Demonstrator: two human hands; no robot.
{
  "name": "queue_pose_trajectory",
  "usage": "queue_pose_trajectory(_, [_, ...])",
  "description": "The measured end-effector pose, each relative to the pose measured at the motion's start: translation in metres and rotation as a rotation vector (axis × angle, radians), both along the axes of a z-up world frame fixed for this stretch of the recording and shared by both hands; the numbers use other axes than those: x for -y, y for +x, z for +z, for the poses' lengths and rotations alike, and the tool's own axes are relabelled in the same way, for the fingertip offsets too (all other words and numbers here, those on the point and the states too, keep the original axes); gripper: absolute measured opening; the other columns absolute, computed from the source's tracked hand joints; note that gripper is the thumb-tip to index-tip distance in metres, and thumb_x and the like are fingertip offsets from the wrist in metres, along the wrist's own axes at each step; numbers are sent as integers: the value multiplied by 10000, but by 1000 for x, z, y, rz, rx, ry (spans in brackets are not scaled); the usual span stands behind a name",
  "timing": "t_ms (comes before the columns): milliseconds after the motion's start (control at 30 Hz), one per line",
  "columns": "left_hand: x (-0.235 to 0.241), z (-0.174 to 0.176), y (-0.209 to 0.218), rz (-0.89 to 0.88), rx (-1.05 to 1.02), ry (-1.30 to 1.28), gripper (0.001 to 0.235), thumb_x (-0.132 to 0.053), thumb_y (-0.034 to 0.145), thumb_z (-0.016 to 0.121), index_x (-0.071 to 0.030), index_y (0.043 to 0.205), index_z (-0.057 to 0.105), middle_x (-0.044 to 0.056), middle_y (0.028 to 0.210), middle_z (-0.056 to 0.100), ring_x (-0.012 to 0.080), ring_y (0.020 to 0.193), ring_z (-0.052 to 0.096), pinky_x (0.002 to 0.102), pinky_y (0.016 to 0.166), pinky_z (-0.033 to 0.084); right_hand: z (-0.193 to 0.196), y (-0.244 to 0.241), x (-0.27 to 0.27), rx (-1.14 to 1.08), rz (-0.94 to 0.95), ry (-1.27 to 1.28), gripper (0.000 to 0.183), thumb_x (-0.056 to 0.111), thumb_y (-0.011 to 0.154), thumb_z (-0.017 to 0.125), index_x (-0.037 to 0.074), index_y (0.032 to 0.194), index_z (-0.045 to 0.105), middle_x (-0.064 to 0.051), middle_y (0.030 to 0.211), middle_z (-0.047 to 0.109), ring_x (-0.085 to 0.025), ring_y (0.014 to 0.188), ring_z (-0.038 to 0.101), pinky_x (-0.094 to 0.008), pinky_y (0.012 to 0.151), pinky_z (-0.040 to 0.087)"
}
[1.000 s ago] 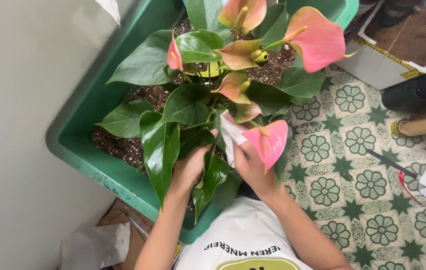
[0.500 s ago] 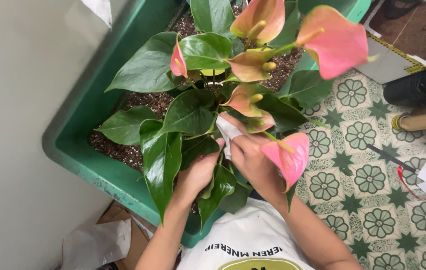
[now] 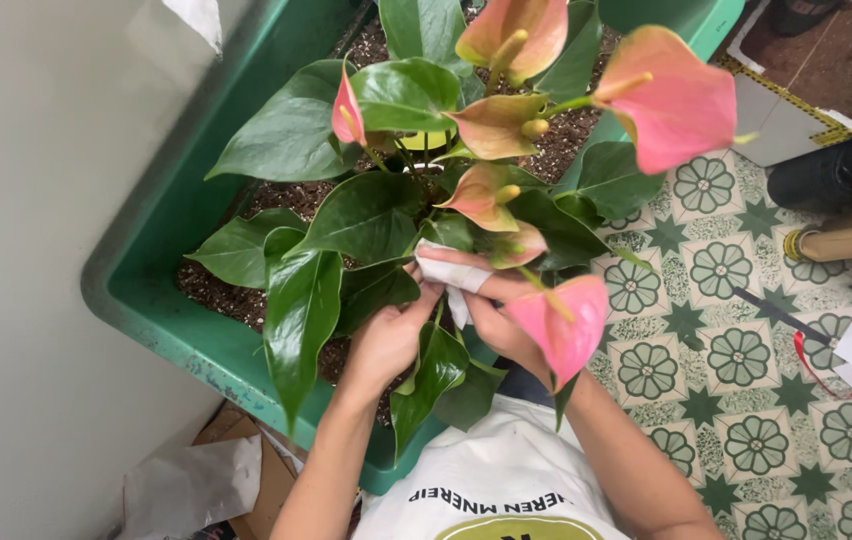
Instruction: The person wipes the leaves of a potted anthurium plant with a white cloth. The person handles the leaves one at a time, wiping both sides of each leaf. The person also uses a small green scoop to add soil to the pot.
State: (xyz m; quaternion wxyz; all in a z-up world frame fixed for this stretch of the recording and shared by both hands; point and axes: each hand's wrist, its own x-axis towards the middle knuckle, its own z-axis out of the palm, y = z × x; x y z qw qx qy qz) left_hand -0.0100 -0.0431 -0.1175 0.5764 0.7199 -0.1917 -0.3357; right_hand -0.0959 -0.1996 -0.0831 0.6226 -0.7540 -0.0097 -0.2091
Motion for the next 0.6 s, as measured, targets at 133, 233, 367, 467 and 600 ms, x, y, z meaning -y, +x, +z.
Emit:
queue_pose_trajectory(133, [1, -1, -4, -2, 55, 65, 431, -271, 1035, 559, -9, 1372, 613, 98, 1304, 707, 185, 1192, 635, 311, 1062, 446, 10, -1, -5, -9, -187, -301, 483, -138, 899, 577, 50, 1336, 660, -99, 1400, 673, -254, 1189, 730, -337, 1028, 570])
queue_pose_trajectory(233, [6, 0, -7, 80, 10, 121, 409, -271, 1022, 601, -9, 1335, 617, 79, 1300, 711, 172, 1194, 641, 312, 1045, 453, 22, -1, -7, -39, -281, -516, 513, -122, 832, 611, 12, 1326, 647, -106, 1416, 628, -339, 1161, 709, -383, 986, 558])
queue_pose_trajectory(367, [4, 5, -8, 72, 7, 81, 401, -267, 1020, 588, -41, 1348, 633, 71, 1276, 723, 170, 1156, 652, 310, 1028, 472, 35, 5, -7, -183, -335, -659, 524, -100, 775, 644, 8, 1287, 655, -74, 1421, 614, -349, 1051, 719, -414, 922, 569])
queue_pose_trajectory(467, [5, 11, -10, 68, 10, 45, 401, -272, 1025, 576, -50, 1353, 639, 68, 1269, 727, 167, 1149, 654, 307, 1031, 474, 40, 6, -8, -260, -351, -708, 531, -97, 756, 653, 13, 1275, 659, -70, 1441, 614, -341, 997, 721, -406, 869, 580])
queue_pose_trajectory(600, [8, 19, -9, 83, 42, 92, 362, -268, 1018, 589, -42, 1294, 651, 53, 1192, 731, 163, 1094, 650, 306, 996, 478, 45, -13, -6, -266, -254, -718, 628, -106, 740, 648, -16, 1362, 631, -122, 1453, 596, -344, 953, 711, -430, 858, 562])
